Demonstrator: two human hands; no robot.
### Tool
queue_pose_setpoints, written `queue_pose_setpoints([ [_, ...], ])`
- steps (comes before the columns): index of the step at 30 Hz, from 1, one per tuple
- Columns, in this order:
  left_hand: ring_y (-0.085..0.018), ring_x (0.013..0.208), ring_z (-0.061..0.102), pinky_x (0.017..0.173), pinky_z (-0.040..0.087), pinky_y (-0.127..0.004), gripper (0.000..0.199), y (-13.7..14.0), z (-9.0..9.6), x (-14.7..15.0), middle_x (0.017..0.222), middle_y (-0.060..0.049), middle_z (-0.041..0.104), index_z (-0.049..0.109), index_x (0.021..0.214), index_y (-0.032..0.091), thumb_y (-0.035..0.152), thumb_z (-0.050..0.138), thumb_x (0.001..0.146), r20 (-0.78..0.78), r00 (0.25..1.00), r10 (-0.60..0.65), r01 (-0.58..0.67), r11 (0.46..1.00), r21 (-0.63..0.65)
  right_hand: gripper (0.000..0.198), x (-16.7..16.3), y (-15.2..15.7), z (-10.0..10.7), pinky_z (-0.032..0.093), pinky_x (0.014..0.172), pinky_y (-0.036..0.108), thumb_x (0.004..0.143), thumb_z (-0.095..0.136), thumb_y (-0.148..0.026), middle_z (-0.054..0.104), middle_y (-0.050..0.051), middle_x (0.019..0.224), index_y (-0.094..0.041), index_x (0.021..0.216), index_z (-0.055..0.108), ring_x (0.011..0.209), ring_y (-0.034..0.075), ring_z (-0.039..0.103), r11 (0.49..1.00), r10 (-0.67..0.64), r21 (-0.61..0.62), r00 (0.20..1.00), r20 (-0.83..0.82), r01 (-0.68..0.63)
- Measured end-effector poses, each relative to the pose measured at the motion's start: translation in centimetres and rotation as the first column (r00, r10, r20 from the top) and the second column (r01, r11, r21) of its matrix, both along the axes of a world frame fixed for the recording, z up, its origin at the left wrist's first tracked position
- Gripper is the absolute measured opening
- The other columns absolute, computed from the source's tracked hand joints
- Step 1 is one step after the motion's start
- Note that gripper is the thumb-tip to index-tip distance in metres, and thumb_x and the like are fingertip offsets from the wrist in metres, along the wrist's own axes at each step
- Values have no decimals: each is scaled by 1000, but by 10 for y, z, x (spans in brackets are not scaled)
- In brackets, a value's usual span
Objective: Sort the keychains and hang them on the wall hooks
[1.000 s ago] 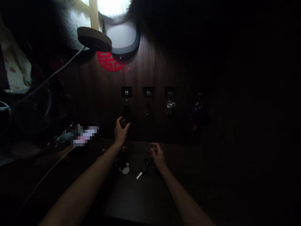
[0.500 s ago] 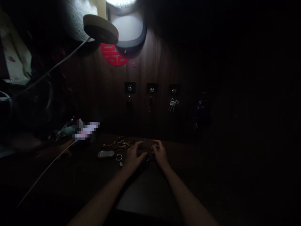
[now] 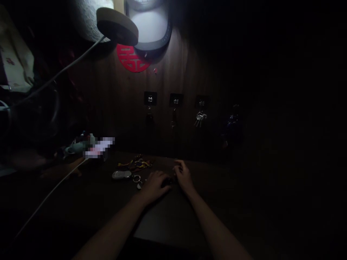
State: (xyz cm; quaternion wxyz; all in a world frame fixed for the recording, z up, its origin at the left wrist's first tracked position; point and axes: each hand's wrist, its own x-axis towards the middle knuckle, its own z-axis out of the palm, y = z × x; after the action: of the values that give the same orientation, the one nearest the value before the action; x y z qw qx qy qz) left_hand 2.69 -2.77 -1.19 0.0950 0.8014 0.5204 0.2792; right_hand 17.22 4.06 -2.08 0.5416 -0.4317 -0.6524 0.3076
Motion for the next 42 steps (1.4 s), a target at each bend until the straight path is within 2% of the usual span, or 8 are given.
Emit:
queue_pose_setpoints([
  [9, -21, 94, 54, 83, 40, -35, 22, 5, -4, -5, 98, -5, 58, 60, 95, 21, 19, 51, 75, 29, 996, 88, -89, 995, 38, 24, 1, -4, 1, 44, 64, 27, 73, 43, -30, 63, 1, 74, -20, 90, 58, 68, 16, 58, 999, 42, 17, 989, 141, -45],
  [15, -18, 90, 55, 82, 42, -33, 15, 13, -3, -13, 89, -4, 56, 62, 84, 22, 18, 50, 77, 267, 953, 145, -180, 977, 113, 23, -2, -14, 7, 45, 74, 29, 74, 46, -26, 66, 1, 89, -22, 92, 60, 81, 17, 60, 986, 137, 53, 958, 252, -155],
  [19, -18, 88, 55, 84, 42, -34, 12, 17, 0, -16, 87, -3, 58, 62, 79, 22, 19, 51, 76, 462, 867, 186, -277, 951, 137, 27, -5, -22, 10, 46, 76, 29, 72, 53, -25, 66, 1, 92, -24, 98, 60, 83, 17, 60, 971, 214, 40, 928, 303, -237],
  [22, -18, 87, 56, 83, 43, -33, 9, 20, 3, -15, 84, -2, 61, 62, 76, 21, 21, 54, 73, 568, 799, 200, -295, 952, 80, 35, -8, -27, 11, 45, 79, 29, 70, 57, -24, 65, 1, 99, -24, 105, 57, 88, 17, 60, 951, 272, 62, 915, 297, -303],
  [26, -17, 85, 59, 81, 44, -31, 11, 21, 5, -13, 81, -1, 65, 62, 77, 19, 26, 55, 73, 670, 713, 205, -228, 972, -55, 30, -9, -29, 12, 46, 76, 27, 74, 53, -24, 65, 1, 97, -24, 104, 56, 87, 16, 60, 939, 295, 97, 918, 266, -330],
  [31, -19, 86, 61, 80, 46, -31, 19, 19, 7, -13, 88, -3, 67, 64, 83, 19, 33, 54, 74, 745, 628, 223, -139, 975, -175, 18, -6, -26, 17, 45, 69, 25, 79, 46, -32, 65, 2, 80, -21, 86, 59, 76, 16, 61, 969, 171, 145, 964, 204, -203],
  [37, -19, 94, 60, 86, 44, -32, 23, 15, 11, -10, 94, -2, 68, 66, 88, 20, 34, 51, 77, 775, 616, 140, 22, 981, -194, 17, -5, -28, 25, 44, 71, 26, 76, 52, -35, 64, 2, 77, -20, 80, 59, 76, 17, 60, 980, 66, 182, 996, 54, -75],
  [42, -19, 79, 62, 75, 46, -31, 38, 6, 17, -7, 84, -4, 70, 62, 100, 18, 46, 49, 79, 837, 522, 165, 202, 929, -310, 16, -5, -29, 28, 43, 73, 28, 74, 56, -35, 64, 1, 75, -20, 76, 59, 76, 17, 59, 983, 26, 184, 999, -40, -18],
])
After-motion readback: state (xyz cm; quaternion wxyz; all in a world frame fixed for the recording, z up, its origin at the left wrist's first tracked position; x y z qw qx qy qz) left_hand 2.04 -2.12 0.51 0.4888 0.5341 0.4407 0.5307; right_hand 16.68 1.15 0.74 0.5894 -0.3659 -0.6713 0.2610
